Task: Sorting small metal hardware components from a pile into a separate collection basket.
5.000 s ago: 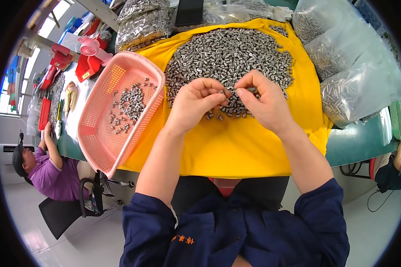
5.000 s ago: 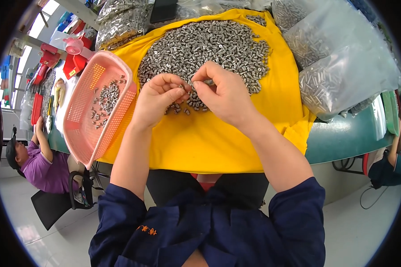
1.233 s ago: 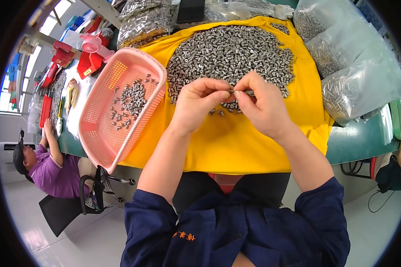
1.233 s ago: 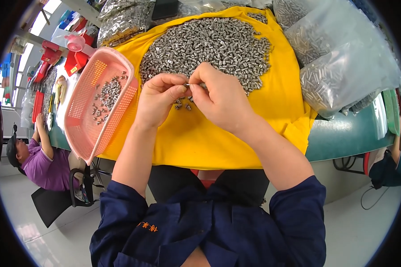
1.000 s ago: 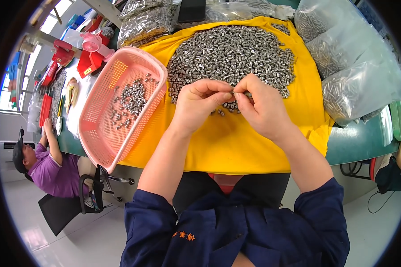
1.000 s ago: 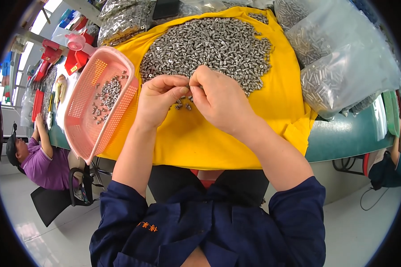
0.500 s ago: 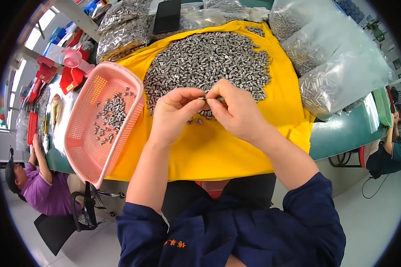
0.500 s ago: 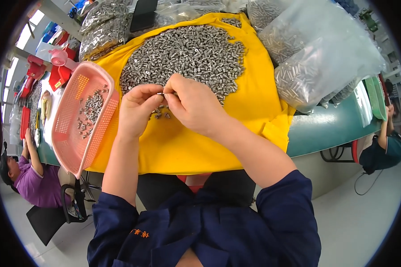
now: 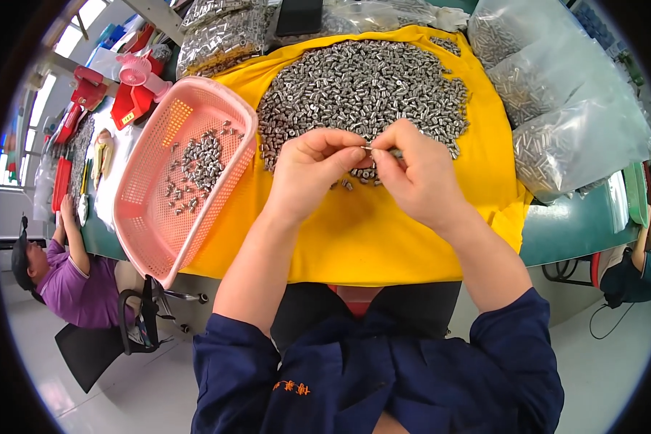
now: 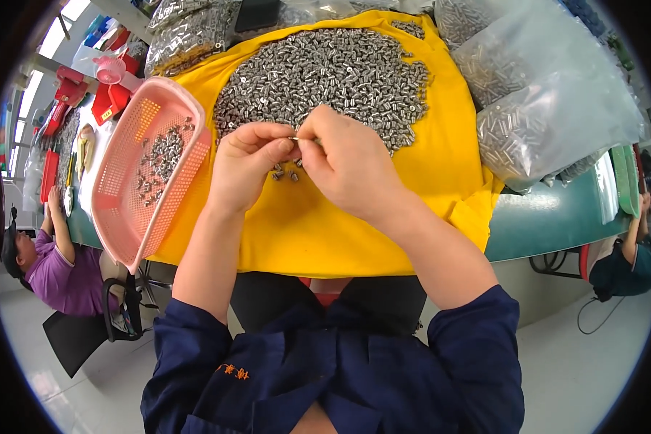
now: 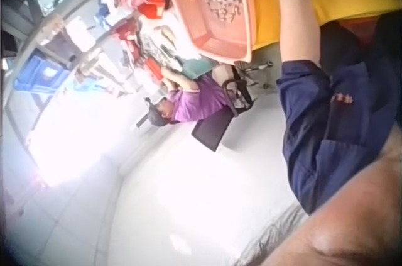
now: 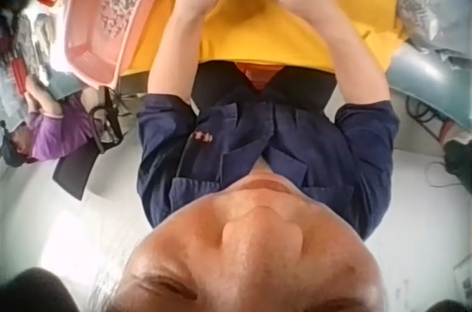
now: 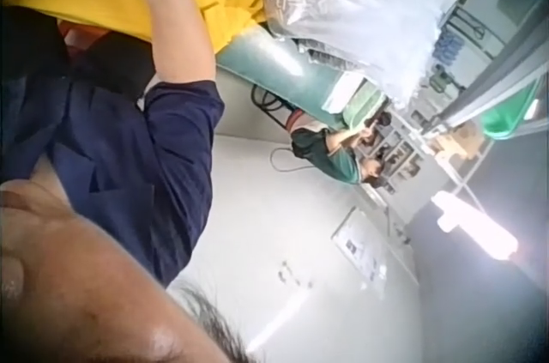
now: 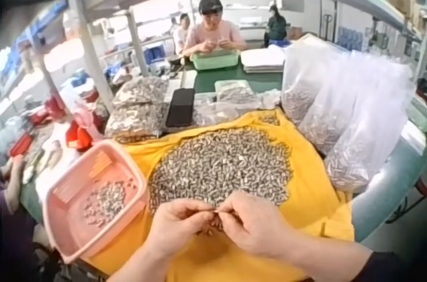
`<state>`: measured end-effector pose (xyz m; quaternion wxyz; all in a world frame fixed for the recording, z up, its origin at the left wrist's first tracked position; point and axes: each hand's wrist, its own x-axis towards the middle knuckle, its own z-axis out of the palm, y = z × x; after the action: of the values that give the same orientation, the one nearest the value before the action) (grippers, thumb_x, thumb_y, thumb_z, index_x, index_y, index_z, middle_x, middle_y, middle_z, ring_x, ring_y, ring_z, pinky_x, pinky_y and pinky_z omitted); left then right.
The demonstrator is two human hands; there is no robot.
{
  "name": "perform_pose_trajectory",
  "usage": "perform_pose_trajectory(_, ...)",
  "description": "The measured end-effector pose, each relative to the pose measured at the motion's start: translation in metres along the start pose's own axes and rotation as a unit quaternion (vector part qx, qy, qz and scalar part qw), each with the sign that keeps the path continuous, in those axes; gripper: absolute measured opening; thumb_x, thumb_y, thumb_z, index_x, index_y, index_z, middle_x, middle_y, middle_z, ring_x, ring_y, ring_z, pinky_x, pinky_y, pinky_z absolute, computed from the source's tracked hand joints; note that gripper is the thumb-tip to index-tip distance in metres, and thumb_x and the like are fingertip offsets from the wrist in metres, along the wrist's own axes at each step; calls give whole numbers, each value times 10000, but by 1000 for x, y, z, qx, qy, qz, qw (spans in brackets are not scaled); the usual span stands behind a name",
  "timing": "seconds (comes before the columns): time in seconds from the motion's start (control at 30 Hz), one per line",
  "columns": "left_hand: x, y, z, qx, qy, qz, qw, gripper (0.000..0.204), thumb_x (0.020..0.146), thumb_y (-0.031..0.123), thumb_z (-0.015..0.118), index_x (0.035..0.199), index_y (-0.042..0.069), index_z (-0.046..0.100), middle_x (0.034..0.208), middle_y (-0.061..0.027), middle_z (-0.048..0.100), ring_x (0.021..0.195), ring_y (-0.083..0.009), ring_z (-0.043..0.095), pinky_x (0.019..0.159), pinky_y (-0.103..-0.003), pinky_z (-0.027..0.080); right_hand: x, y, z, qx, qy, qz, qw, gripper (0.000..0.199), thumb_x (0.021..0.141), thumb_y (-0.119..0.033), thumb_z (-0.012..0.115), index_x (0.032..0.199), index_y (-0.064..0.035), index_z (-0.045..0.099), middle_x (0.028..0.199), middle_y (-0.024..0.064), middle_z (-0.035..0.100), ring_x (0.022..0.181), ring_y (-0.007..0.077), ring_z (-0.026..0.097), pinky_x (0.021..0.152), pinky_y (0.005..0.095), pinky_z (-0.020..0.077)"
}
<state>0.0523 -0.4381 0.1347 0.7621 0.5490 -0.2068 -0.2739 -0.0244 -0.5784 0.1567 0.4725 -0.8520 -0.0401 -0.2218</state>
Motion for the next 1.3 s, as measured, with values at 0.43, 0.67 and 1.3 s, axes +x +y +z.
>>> perform_pose_trajectory(0.43,-1,3,-4,-42,-28,-6,999,129,742,-53,560,863,-8,565,806,-79,601,739,-151,587,691,-249,474,2,-4,-6,69,-24,34,997,51,744,-34,501,787,-23,477,655,84,528,536,170,513,495,262,406)
perform_pose_trajectory(0.67,0,1,-4,2,-28,12,1000,124,734,-49,576,849,-5,582,797,-60,603,733,-123,582,677,-224,470,2,-3,-4,4,-30,0,1000,54,726,-37,506,753,-35,460,652,115,515,578,270,516,514,333,405)
perform_pose_trajectory(1.3,0,5,1,45,-4,23,999,114,744,-22,580,858,-10,580,794,-47,600,723,-102,570,651,-202,456,2,-3,-2,9,-32,7,999,40,745,-47,484,767,-32,454,675,128,519,645,301,520,564,366,405)
